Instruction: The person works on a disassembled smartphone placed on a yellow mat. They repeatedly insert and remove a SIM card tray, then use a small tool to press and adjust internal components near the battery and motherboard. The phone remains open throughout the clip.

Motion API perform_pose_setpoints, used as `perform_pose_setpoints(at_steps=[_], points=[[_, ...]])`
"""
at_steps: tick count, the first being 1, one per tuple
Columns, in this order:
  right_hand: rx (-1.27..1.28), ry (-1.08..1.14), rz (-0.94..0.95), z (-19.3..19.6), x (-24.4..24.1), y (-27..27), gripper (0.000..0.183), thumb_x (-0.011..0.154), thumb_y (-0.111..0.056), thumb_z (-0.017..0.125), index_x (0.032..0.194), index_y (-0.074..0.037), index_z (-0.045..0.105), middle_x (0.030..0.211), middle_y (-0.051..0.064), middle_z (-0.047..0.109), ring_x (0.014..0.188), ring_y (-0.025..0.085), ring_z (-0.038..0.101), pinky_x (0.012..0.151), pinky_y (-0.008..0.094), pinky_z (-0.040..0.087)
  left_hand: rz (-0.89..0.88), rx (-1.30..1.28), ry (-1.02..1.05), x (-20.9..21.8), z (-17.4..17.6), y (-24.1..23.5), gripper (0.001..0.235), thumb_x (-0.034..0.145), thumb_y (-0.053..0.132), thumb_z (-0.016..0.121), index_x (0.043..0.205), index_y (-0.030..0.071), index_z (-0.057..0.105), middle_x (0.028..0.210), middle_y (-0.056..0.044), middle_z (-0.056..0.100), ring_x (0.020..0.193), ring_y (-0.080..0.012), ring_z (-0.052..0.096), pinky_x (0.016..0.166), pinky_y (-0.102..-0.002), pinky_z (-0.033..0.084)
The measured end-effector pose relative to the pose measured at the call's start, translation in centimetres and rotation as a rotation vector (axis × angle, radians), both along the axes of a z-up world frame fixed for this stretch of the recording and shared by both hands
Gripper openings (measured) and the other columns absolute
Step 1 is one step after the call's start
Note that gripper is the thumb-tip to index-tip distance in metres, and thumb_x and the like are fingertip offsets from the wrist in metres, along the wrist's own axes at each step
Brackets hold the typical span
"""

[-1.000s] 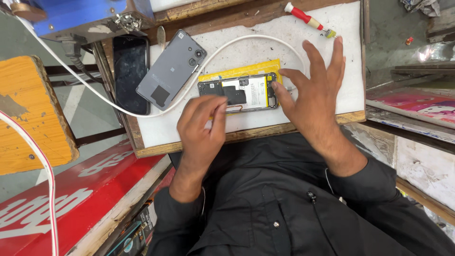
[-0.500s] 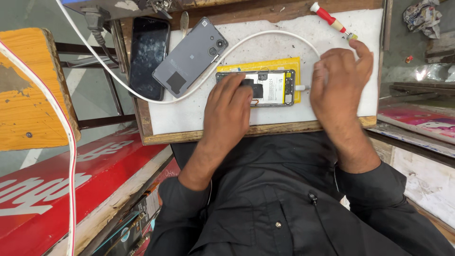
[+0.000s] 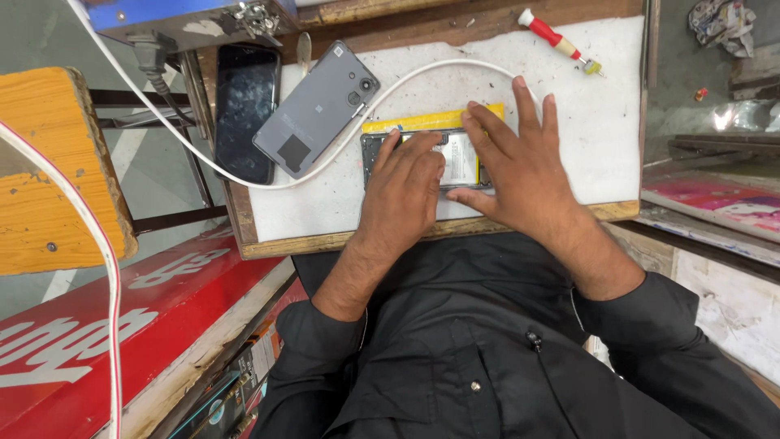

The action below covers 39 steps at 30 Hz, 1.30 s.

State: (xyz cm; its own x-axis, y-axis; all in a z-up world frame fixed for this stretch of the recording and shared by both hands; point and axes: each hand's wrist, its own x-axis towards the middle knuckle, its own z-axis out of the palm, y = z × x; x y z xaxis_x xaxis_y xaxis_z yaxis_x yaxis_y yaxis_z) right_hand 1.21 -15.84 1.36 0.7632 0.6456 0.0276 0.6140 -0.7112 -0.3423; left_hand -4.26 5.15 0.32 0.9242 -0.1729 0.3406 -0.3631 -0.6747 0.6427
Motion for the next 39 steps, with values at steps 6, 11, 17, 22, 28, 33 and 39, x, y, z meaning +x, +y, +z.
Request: perform_pose_setpoints(at_steps=[6, 11, 17, 22, 28, 33, 39], points=[[0.025, -0.053, 0.089, -0.5, 0.1, 1.3, 0.072, 0.087, -0.052, 0.078, 0.147, -0.016, 0.062, 0.159, 0.011, 0.047, 0.155, 0.048, 0.02, 0.119, 0.077, 0.016, 0.045, -0.112, -0.062, -0.8, 0.5, 1.5, 0.013, 0.098, 0.003, 0.067, 0.11, 0.003, 0.063, 0.125, -0.016, 0.065, 0.124, -0.0344, 0.064, 0.114, -0.054, 0.048], [0.038, -0.09, 0.057, -1.1, -1.7, 1.5, 0.064, 0.093, -0.043, 0.078, 0.148, -0.013, 0.062, 0.159, 0.011, 0.048, 0.156, 0.045, 0.024, 0.124, 0.071, 0.018, 0.605, -0.287, 0.098, -2.6, 1.5, 5.2, 0.011, 0.1, 0.005, 0.074, 0.111, 0.003, 0.076, 0.104, -0.009, 0.067, 0.085, -0.0173, 0.066, 0.072, -0.03, 0.055], [0.037, -0.11, -0.035, -1.0, -3.7, 2.3, 0.059, 0.097, -0.033, 0.078, 0.148, -0.009, 0.061, 0.149, 0.011, 0.052, 0.148, 0.038, 0.037, 0.127, 0.068, 0.019, 0.632, -0.261, 0.133, -3.6, 2.5, 6.7, 0.011, 0.101, 0.006, 0.073, 0.112, 0.003, 0.075, 0.106, -0.007, 0.068, 0.088, -0.0158, 0.071, 0.073, -0.027, 0.059], [0.008, -0.116, -0.097, -0.9, -5.2, 3.2, 0.057, 0.099, -0.026, 0.074, 0.149, -0.005, 0.06, 0.151, 0.011, 0.051, 0.148, 0.035, 0.039, 0.126, 0.067, 0.019, 0.491, -0.28, 0.134, -1.9, 2.2, 2.3, 0.013, 0.096, 0.004, 0.075, 0.108, 0.004, 0.075, 0.103, -0.01, 0.067, 0.085, -0.0213, 0.071, 0.07, -0.031, 0.057], [0.033, -0.093, -0.124, -1.0, -5.4, 3.4, 0.055, 0.093, -0.02, 0.073, 0.144, -0.004, 0.06, 0.154, 0.012, 0.051, 0.149, 0.036, 0.04, 0.126, 0.064, 0.018, 0.31, -0.117, 0.09, 1.8, 1.2, -1.4, 0.012, 0.092, 0.01, 0.075, 0.103, 0.007, 0.075, 0.095, -0.008, 0.069, 0.089, -0.0287, 0.07, 0.077, -0.04, 0.057], [0.106, -0.09, -0.145, -1.6, -5.3, 3.0, 0.042, 0.089, -0.015, 0.075, 0.129, -0.007, 0.064, 0.151, 0.011, 0.055, 0.149, 0.034, 0.044, 0.126, 0.065, 0.019, 0.293, -0.042, 0.131, 2.7, 0.7, -1.9, 0.01, 0.09, 0.013, 0.076, 0.099, 0.008, 0.077, 0.089, -0.006, 0.069, 0.084, -0.0251, 0.07, 0.073, -0.038, 0.057], [0.144, -0.064, -0.145, -2.0, -5.2, 2.8, 0.037, 0.087, -0.014, 0.078, 0.121, -0.008, 0.064, 0.149, 0.012, 0.057, 0.149, 0.033, 0.044, 0.127, 0.065, 0.019, 0.299, 0.014, 0.11, 2.7, -0.1, -2.2, 0.011, 0.089, 0.013, 0.078, 0.098, 0.009, 0.077, 0.088, -0.004, 0.069, 0.084, -0.0241, 0.069, 0.072, -0.038, 0.057]])
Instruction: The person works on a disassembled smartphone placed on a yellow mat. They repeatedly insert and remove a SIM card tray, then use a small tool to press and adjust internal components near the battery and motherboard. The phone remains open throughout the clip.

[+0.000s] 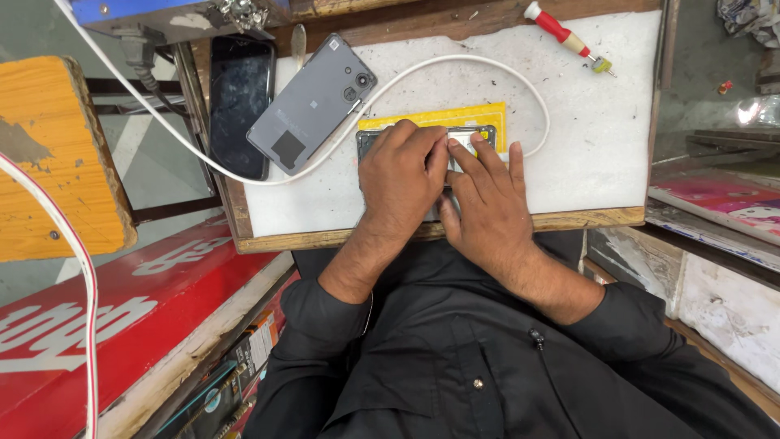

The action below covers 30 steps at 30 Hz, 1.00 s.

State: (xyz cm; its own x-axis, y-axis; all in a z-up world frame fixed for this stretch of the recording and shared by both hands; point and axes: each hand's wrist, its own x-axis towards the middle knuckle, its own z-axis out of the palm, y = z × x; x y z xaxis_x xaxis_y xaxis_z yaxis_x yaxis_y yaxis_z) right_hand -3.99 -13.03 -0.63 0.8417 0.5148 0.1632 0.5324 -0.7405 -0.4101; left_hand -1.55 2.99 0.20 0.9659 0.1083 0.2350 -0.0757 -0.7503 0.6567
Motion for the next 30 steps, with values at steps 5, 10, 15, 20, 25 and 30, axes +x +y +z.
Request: perform_pose_setpoints(at_steps=[5, 10, 15, 20, 25, 30], points=[[-0.006, -0.006, -0.001, -0.15, -0.14, -0.06, 0.036, 0.088, -0.015, 0.078, 0.12, -0.008, 0.064, 0.151, 0.011, 0.056, 0.149, 0.033, 0.043, 0.127, 0.065, 0.018, 0.035, 0.01, -0.023, -0.21, -0.19, -0.22, 0.01, 0.088, 0.012, 0.078, 0.097, 0.008, 0.077, 0.088, -0.005, 0.068, 0.084, -0.0241, 0.069, 0.074, -0.038, 0.057], [-0.008, 0.012, -0.01, -0.36, -0.13, -0.16, 0.035, 0.087, -0.014, 0.078, 0.118, -0.009, 0.064, 0.151, 0.01, 0.056, 0.15, 0.032, 0.043, 0.128, 0.064, 0.017, 0.001, 0.0, -0.013, 0.08, -0.09, -0.15, 0.01, 0.088, 0.012, 0.078, 0.097, 0.008, 0.077, 0.088, -0.004, 0.069, 0.083, -0.0233, 0.069, 0.072, -0.037, 0.056], [-0.008, 0.013, -0.004, -0.24, -0.2, -0.11, 0.035, 0.089, -0.015, 0.079, 0.119, -0.009, 0.064, 0.151, 0.01, 0.055, 0.15, 0.032, 0.043, 0.128, 0.064, 0.016, 0.017, -0.005, 0.008, -0.04, -0.08, -0.01, 0.01, 0.088, 0.012, 0.078, 0.096, 0.007, 0.077, 0.087, -0.005, 0.069, 0.082, -0.0226, 0.069, 0.071, -0.037, 0.056], [-0.031, 0.034, -0.007, -0.09, -0.01, -0.11, 0.033, 0.087, -0.015, 0.078, 0.116, -0.01, 0.064, 0.151, 0.01, 0.056, 0.149, 0.032, 0.043, 0.127, 0.064, 0.016, -0.005, -0.016, -0.049, 0.29, -0.09, -0.05, 0.009, 0.088, 0.011, 0.078, 0.096, 0.007, 0.076, 0.086, -0.004, 0.068, 0.081, -0.0231, 0.069, 0.071, -0.037, 0.056], [-0.01, 0.012, -0.005, -0.11, -0.14, 0.0, 0.033, 0.09, -0.016, 0.078, 0.119, -0.009, 0.064, 0.152, 0.01, 0.054, 0.151, 0.032, 0.042, 0.128, 0.064, 0.015, 0.02, -0.013, -0.009, -0.02, -0.37, 0.0, 0.009, 0.088, 0.011, 0.078, 0.096, 0.007, 0.076, 0.085, -0.005, 0.068, 0.08, -0.0217, 0.069, 0.071, -0.036, 0.056], [-0.008, 0.029, -0.01, 0.0, 0.01, -0.09, 0.034, 0.086, -0.014, 0.078, 0.116, -0.008, 0.064, 0.151, 0.01, 0.056, 0.15, 0.033, 0.042, 0.127, 0.065, 0.014, -0.005, -0.031, -0.056, 0.16, -0.16, -0.05, 0.009, 0.088, 0.01, 0.077, 0.096, 0.007, 0.076, 0.087, -0.005, 0.068, 0.082, -0.0236, 0.069, 0.072, -0.037, 0.056]])
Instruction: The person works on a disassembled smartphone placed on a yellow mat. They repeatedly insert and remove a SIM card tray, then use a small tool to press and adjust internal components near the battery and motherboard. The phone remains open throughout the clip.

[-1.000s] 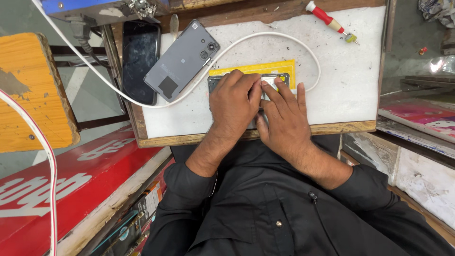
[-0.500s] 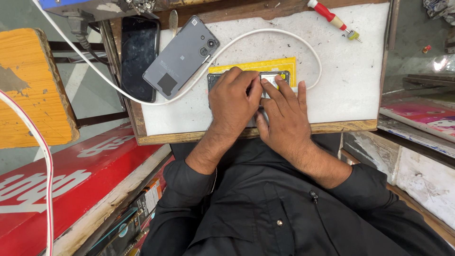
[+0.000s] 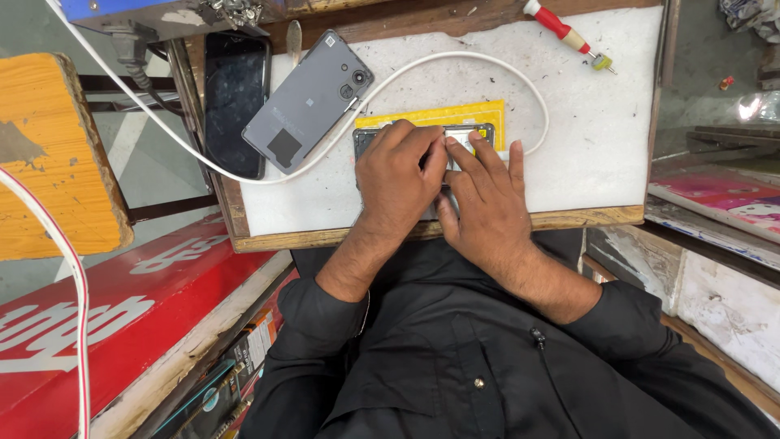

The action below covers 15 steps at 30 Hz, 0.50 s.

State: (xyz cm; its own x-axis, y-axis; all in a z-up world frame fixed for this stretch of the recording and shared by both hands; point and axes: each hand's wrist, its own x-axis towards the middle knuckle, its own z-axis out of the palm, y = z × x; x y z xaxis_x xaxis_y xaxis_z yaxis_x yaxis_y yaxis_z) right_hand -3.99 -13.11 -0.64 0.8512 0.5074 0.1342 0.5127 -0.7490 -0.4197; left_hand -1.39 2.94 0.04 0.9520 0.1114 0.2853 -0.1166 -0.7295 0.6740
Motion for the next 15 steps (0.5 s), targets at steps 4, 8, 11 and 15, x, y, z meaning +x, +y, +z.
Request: perform_pose_setpoints(at_steps=[4, 8, 11, 15], points=[[0.007, -0.013, 0.0, -0.05, -0.13, 0.01, 0.033, 0.087, -0.014, 0.079, 0.115, -0.008, 0.063, 0.152, 0.011, 0.056, 0.15, 0.033, 0.043, 0.128, 0.065, 0.014, -0.004, 0.012, 0.003, -0.16, -0.05, 0.05, 0.009, 0.087, 0.01, 0.078, 0.096, 0.007, 0.076, 0.087, -0.005, 0.068, 0.081, -0.0244, 0.069, 0.071, -0.038, 0.056], [0.016, -0.023, 0.004, 0.11, -0.02, 0.07, 0.035, 0.087, -0.015, 0.079, 0.118, -0.008, 0.064, 0.151, 0.011, 0.056, 0.149, 0.033, 0.043, 0.127, 0.065, 0.014, 0.037, 0.014, 0.009, -0.09, -0.01, 0.0, 0.009, 0.086, 0.009, 0.077, 0.094, 0.007, 0.076, 0.086, -0.006, 0.068, 0.081, -0.0248, 0.069, 0.071, -0.038, 0.056], [0.02, -0.016, -0.001, 0.1, -0.1, -0.04, 0.033, 0.088, -0.015, 0.079, 0.116, -0.009, 0.063, 0.151, 0.01, 0.056, 0.15, 0.032, 0.043, 0.129, 0.064, 0.014, 0.026, 0.009, -0.002, -0.13, -0.02, -0.11, 0.009, 0.086, 0.009, 0.077, 0.095, 0.007, 0.076, 0.087, -0.006, 0.068, 0.081, -0.0249, 0.069, 0.071, -0.038, 0.056], [0.008, -0.018, 0.0, -0.03, -0.13, 0.02, 0.034, 0.087, -0.015, 0.079, 0.116, -0.008, 0.063, 0.151, 0.011, 0.056, 0.15, 0.032, 0.043, 0.128, 0.065, 0.014, 0.013, 0.018, -0.016, -0.07, 0.03, -0.08, 0.009, 0.087, 0.01, 0.077, 0.095, 0.007, 0.075, 0.086, -0.006, 0.068, 0.081, -0.0259, 0.068, 0.071, -0.039, 0.056]])
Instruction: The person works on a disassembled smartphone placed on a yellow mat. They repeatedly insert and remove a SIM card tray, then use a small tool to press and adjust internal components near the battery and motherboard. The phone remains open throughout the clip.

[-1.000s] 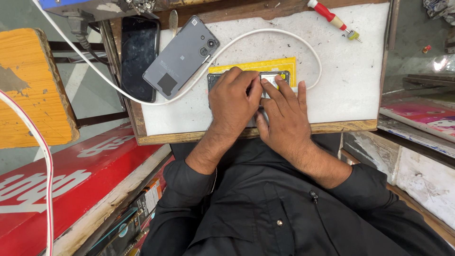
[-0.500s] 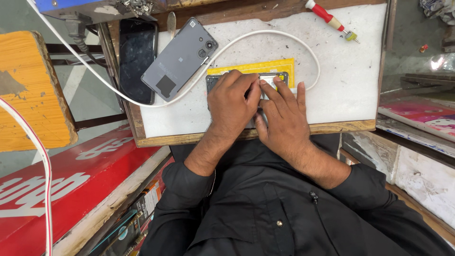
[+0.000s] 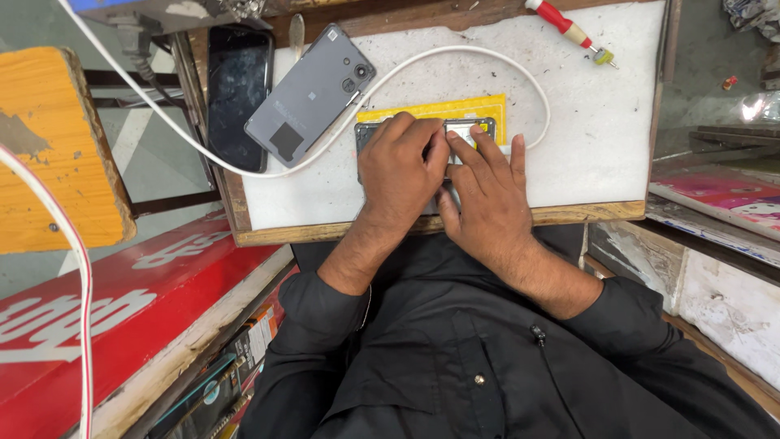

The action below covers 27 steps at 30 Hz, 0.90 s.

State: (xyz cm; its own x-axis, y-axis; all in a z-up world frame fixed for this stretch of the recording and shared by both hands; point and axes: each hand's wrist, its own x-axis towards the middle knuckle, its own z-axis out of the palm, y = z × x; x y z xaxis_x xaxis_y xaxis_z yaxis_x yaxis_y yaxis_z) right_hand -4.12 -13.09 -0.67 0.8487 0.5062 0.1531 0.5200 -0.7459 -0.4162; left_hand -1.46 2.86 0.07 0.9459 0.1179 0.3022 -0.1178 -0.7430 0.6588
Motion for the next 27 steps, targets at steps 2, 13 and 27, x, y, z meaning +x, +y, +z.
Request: perform_pose_setpoints(at_steps=[2, 13, 27], points=[[0.01, -0.018, -0.005, 0.0, 0.0, 0.0, 0.032, 0.088, -0.015, 0.079, 0.115, -0.008, 0.063, 0.152, 0.011, 0.056, 0.151, 0.032, 0.043, 0.128, 0.064, 0.014, 0.017, 0.002, 0.013, -0.1, 0.2, 0.0, 0.008, 0.087, 0.009, 0.077, 0.094, 0.007, 0.074, 0.086, -0.007, 0.068, 0.081, -0.0266, 0.068, 0.071, -0.04, 0.056], [0.106, 0.032, -0.007, 0.9, 0.4, 0.1, 0.03, 0.09, -0.013, 0.075, 0.118, -0.008, 0.067, 0.147, 0.012, 0.06, 0.148, 0.033, 0.045, 0.127, 0.066, 0.013, -0.274, 0.15, 0.002, -2.8, 0.6, 1.8, 0.019, 0.089, 0.004, 0.068, 0.107, 0.004, 0.065, 0.137, -0.015, 0.065, 0.136, -0.0378, 0.053, 0.112, -0.056, 0.044], [-0.122, 0.005, 0.234, 3.3, 10.6, -0.4, 0.014, 0.097, -0.027, 0.075, 0.104, -0.016, 0.081, 0.099, -0.001, 0.075, 0.098, 0.025, 0.062, 0.085, 0.042, 0.043, -0.267, 0.164, -0.074, -4.2, -0.4, 1.1, 0.018, 0.092, 0.001, 0.067, 0.109, 0.0, 0.065, 0.132, -0.019, 0.064, 0.136, -0.0367, 0.055, 0.118, -0.054, 0.045]])
